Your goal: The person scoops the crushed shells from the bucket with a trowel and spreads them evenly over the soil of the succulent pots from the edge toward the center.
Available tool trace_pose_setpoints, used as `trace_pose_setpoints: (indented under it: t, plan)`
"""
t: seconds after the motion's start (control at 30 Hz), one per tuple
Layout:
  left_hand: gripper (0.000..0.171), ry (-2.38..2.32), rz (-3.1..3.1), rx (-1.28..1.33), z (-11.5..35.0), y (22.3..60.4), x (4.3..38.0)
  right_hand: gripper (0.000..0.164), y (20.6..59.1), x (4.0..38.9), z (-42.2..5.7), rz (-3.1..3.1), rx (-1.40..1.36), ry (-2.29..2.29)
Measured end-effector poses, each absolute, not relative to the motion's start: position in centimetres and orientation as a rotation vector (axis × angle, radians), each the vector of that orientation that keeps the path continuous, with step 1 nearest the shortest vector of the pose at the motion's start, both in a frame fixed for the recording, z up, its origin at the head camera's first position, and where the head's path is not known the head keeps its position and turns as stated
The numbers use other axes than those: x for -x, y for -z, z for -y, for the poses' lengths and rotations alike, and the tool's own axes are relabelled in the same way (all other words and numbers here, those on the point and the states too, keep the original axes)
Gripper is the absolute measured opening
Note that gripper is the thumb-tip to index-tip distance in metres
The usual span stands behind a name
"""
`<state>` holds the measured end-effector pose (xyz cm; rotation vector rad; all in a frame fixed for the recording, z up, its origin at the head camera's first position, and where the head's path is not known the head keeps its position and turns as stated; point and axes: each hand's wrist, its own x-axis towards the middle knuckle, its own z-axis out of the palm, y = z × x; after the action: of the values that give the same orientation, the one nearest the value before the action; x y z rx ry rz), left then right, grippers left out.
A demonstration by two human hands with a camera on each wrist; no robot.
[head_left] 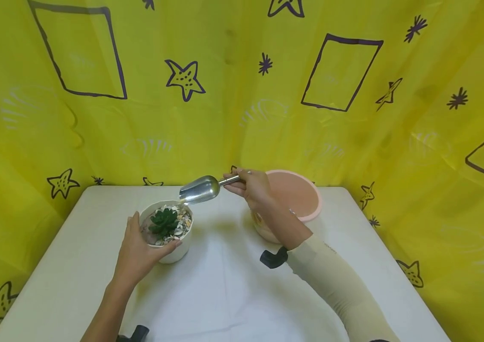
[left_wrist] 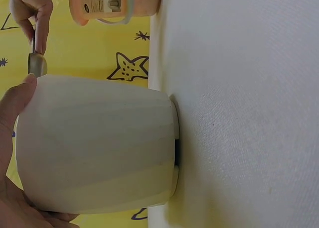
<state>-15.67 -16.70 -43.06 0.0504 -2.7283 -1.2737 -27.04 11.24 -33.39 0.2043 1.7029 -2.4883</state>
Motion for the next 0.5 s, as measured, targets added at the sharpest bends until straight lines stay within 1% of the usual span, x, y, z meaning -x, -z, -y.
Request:
trace_pose_setpoints:
  t: [0.2,0.5]
  plan:
    - [0.137,1.288,2.735,-0.069,16.7,43.0,15.7,0.023,32.5,27.0,-14.0,-1.538,-0.258,2.519]
    - [0.135,1.233,2.697,-0.034,16.5,43.2,15.6,0.018,29.4,26.1,-20.7,-1.527,-0.292,2.618]
